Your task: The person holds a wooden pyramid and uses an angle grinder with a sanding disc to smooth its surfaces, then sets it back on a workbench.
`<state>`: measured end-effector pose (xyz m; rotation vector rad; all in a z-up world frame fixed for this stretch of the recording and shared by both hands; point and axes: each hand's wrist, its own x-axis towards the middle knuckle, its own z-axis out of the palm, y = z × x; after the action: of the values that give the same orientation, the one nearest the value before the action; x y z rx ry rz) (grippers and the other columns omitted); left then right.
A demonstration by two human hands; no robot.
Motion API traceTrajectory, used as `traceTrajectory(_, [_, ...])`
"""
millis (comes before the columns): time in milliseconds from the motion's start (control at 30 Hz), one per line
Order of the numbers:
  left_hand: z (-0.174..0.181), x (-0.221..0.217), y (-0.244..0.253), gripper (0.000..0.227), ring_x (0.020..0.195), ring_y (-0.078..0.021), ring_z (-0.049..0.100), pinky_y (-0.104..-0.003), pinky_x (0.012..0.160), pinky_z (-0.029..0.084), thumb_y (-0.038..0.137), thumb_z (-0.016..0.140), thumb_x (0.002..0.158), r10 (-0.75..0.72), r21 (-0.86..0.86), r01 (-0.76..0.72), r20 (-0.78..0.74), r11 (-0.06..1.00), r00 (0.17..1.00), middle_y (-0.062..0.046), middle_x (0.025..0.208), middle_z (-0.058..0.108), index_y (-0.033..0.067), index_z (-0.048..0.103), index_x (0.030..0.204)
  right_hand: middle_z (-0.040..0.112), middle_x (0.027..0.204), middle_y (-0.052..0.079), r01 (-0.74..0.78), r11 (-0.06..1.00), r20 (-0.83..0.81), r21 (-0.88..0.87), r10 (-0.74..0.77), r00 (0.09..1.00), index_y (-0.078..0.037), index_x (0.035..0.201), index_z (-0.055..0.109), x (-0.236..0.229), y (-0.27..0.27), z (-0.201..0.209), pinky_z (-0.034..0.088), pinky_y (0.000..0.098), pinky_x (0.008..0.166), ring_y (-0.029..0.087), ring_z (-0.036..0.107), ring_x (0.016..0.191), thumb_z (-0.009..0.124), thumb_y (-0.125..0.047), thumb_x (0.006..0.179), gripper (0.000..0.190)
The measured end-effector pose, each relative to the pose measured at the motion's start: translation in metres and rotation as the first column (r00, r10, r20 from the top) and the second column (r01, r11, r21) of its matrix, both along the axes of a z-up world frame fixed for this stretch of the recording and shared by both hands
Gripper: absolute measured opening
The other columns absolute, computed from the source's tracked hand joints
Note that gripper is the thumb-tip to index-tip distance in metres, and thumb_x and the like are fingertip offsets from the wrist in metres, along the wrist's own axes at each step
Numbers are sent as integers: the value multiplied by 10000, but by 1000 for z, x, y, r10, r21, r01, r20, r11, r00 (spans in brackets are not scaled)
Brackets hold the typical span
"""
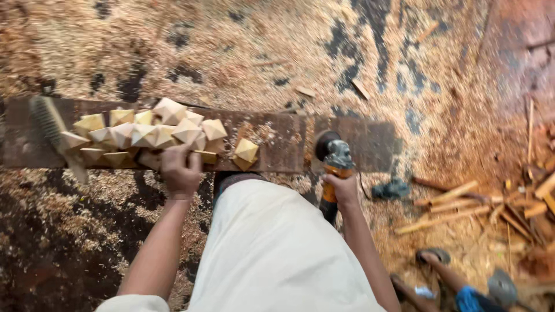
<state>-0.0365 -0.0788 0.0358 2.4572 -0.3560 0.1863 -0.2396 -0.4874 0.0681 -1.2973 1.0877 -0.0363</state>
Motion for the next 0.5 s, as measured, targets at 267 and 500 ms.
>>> traceTrajectory(267, [17,-9,-135,815,1122,-330,533,-472,942,462,527,810,762,-228,439,408,-407,800,885,-202,1215,589,6,552,1334,722,847,68,108,993,1,-57,-108,994,-1,1017,699,-28,17,-1,600,340,629,185,706,680,795,-24,708,324])
traceTrajectory(500, [16,3,-135,673,1146,-326,566,-455,994,484,311,807,822,-404,408,562,-412,720,817,-191,1207,622,14,560,1372,726,838,89,289,957,-54,-31,-290,955,7,1013,721,-77,37,-7,594,339,625,187,703,672,770,-30,740,280])
